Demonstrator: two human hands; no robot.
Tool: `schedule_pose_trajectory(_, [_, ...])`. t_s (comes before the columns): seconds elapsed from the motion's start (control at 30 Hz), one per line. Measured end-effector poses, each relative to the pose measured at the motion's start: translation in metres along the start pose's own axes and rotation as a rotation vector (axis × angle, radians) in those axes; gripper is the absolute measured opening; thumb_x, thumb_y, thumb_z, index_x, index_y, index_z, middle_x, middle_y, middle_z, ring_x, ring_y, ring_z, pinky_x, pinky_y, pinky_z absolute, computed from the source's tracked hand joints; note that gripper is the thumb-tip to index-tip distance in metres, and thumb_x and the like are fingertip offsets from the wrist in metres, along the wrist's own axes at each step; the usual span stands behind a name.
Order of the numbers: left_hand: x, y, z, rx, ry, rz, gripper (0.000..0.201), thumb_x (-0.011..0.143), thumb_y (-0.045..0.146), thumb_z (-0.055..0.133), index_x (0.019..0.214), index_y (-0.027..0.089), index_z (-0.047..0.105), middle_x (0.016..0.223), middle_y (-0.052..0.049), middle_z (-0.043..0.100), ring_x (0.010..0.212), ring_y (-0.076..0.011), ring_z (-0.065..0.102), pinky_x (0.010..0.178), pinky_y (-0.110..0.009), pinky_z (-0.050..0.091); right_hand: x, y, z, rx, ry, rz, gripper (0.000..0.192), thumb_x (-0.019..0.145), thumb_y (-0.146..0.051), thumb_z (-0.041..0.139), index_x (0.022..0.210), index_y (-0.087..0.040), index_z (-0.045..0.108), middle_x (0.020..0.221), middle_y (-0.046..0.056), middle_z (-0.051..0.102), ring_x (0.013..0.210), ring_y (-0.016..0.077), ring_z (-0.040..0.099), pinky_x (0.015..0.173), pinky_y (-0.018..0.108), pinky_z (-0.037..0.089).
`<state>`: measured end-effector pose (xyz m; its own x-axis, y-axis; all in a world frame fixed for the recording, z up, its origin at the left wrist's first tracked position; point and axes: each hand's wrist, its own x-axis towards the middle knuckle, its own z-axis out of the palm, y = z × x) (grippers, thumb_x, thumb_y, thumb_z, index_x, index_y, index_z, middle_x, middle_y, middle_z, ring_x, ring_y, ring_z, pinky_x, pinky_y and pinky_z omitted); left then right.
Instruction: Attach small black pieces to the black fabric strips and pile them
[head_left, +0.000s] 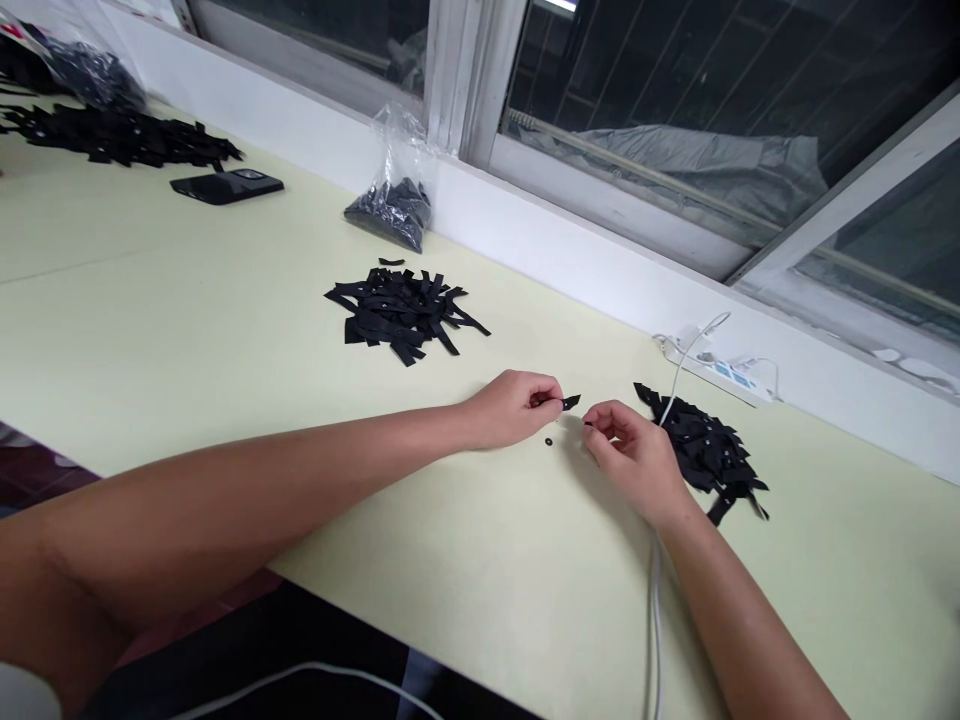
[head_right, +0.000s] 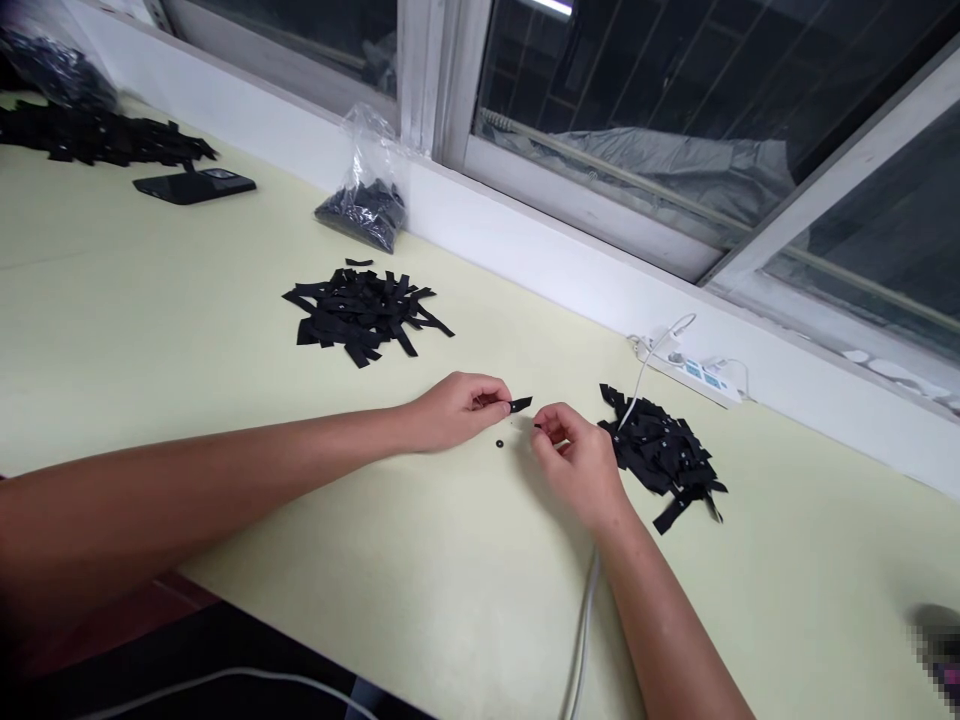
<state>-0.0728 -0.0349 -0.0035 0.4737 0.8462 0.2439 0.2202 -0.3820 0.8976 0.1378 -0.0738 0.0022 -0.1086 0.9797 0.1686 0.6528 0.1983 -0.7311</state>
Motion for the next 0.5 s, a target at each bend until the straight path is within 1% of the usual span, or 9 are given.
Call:
schedule_pose_trajectory(0.17, [0.0018, -0.0024, -0.0005, -0.008, -0.008, -0.001, 0.020, 0.090, 0.032, 0.055, 0.088, 0.017, 0.068, 0.076, 0.001, 0.061, 0.069, -0.0118, 0.049, 0.064, -0.026, 0.039, -0.0007, 0.0017, 0.0010, -0.005, -0.038, 0.003, 0.018, 0.088, -0.039, 0.062, 0.095, -0.023, 0.066, 0.075, 0.002, 0.065, 0.062, 0.0150, 0.055, 0.056, 0.027, 0.043])
schedule_pose_trajectory(0.3, [0.0026, -0.0052, 0.0007, -0.024, 0.010, -0.015, 0.020, 0.089, 0.033, 0.057, 0.093, 0.017, 0.069, 0.081, -0.001, 0.066, 0.072, -0.0126, 0.054, 0.068, -0.027, 0.043, -0.0004, 0.0014, 0.0014, -0.035, -0.056, 0.006, 0.019, 0.088, -0.040, 0.061, 0.092, -0.023, 0.068, 0.079, 0.002, 0.068, 0.066, 0.0157, 0.057, 0.060, 0.028, 0.045])
schedule_pose_trajectory(0.37, [0.0030, -0.0066, 0.0011, -0.035, 0.028, -0.025, 0.020, 0.088, 0.032, 0.060, 0.096, 0.016, 0.070, 0.084, -0.002, 0.067, 0.074, -0.0130, 0.056, 0.070, -0.027, 0.044, -0.0006, -0.0003, 0.0011, -0.071, -0.060, -0.002, 0.019, 0.088, -0.041, 0.061, 0.091, -0.023, 0.069, 0.081, 0.002, 0.068, 0.067, 0.0158, 0.058, 0.060, 0.028, 0.045])
schedule_pose_trajectory(0.5, [0.0038, -0.0091, 0.0014, -0.042, 0.029, -0.026, 0.019, 0.087, 0.029, 0.061, 0.099, 0.017, 0.069, 0.084, -0.001, 0.065, 0.073, -0.0122, 0.057, 0.071, -0.027, 0.046, -0.0012, -0.0035, 0.0004, -0.148, -0.065, 0.008, 0.021, 0.088, -0.043, 0.062, 0.088, -0.023, 0.070, 0.078, 0.001, 0.069, 0.062, 0.0143, 0.056, 0.058, 0.027, 0.043])
